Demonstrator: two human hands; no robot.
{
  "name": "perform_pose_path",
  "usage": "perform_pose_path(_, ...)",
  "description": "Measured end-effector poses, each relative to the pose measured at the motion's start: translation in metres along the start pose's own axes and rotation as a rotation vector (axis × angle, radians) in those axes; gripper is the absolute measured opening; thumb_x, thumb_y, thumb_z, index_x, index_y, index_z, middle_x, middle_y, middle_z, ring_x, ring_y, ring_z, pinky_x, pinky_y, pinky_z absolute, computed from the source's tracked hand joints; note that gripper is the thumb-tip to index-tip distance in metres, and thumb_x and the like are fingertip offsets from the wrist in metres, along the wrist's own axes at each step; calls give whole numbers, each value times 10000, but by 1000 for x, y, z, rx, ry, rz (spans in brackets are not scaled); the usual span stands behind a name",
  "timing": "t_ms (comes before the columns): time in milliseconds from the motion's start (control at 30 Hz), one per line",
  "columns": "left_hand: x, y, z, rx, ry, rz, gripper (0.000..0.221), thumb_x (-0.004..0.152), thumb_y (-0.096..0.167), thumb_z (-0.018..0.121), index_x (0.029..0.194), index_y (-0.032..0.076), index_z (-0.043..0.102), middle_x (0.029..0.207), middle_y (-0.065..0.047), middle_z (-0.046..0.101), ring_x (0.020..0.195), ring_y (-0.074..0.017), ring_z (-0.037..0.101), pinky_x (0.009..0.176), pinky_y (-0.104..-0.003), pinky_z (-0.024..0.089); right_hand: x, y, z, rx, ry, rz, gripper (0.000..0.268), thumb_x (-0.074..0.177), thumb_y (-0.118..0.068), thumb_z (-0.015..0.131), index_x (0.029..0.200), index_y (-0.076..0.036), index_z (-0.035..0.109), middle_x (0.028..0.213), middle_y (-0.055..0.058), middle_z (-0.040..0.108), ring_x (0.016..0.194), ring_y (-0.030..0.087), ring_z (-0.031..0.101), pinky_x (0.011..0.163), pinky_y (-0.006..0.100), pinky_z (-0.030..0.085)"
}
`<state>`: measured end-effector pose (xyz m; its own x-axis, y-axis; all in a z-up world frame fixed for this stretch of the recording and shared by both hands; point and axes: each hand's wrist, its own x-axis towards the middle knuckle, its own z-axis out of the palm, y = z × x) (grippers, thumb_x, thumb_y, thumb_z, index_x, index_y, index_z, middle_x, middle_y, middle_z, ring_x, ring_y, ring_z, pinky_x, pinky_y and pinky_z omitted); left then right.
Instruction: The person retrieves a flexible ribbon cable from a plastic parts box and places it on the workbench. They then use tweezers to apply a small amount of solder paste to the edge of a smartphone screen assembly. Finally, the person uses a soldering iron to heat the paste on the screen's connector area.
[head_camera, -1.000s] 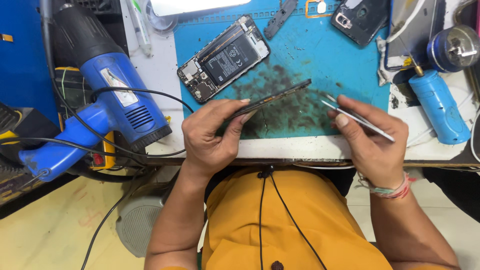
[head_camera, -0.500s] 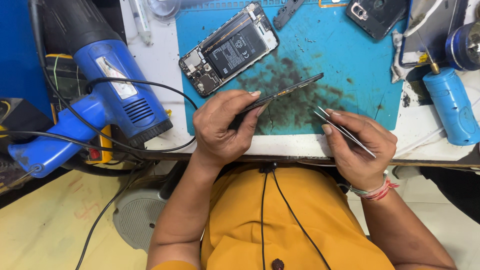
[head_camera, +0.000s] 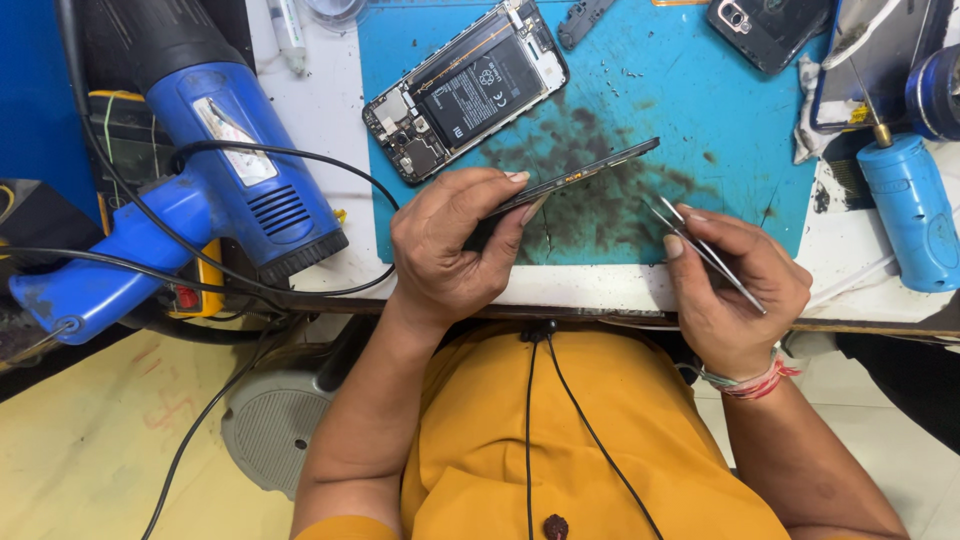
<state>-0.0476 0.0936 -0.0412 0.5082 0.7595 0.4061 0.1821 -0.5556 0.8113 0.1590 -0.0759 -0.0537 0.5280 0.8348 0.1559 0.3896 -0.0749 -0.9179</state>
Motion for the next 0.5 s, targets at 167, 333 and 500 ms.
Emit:
perform_pose_path(167, -3, -3, 3, 87, 32, 59, 376, 965, 115, 838, 1276, 71, 633, 1212, -90, 676, 1065, -220, 725, 861, -289, 620, -2, 3, -1, 136, 60, 143, 141, 1071, 66, 740, 1183, 90, 659, 1156, 177, 739, 1014, 131, 718, 916, 232, 589)
perform_pose_path(333, -2, 6, 5, 298, 21, 144, 396, 996, 189, 834, 1324, 98, 631, 1214, -32, 641, 1102, -215, 660, 906, -332, 542, 1, 2, -9, 225, 86, 251, 165, 1068, 32, 726, 1212, 65, 654, 1107, 170, 739, 924, 147, 730, 813, 260, 614)
perform_pose_path(500, 3, 25, 7, 480, -11, 202, 318, 1015, 178, 808, 1293, 95, 677, 1180, -16, 655, 1046, -199, 631, 882, -376, 450, 7, 4, -17, 447, 118, 308, 159, 1077, -27, 730, 1183, 63, 653, 1086, 183, 737, 887, 195, 747, 776, 301, 621)
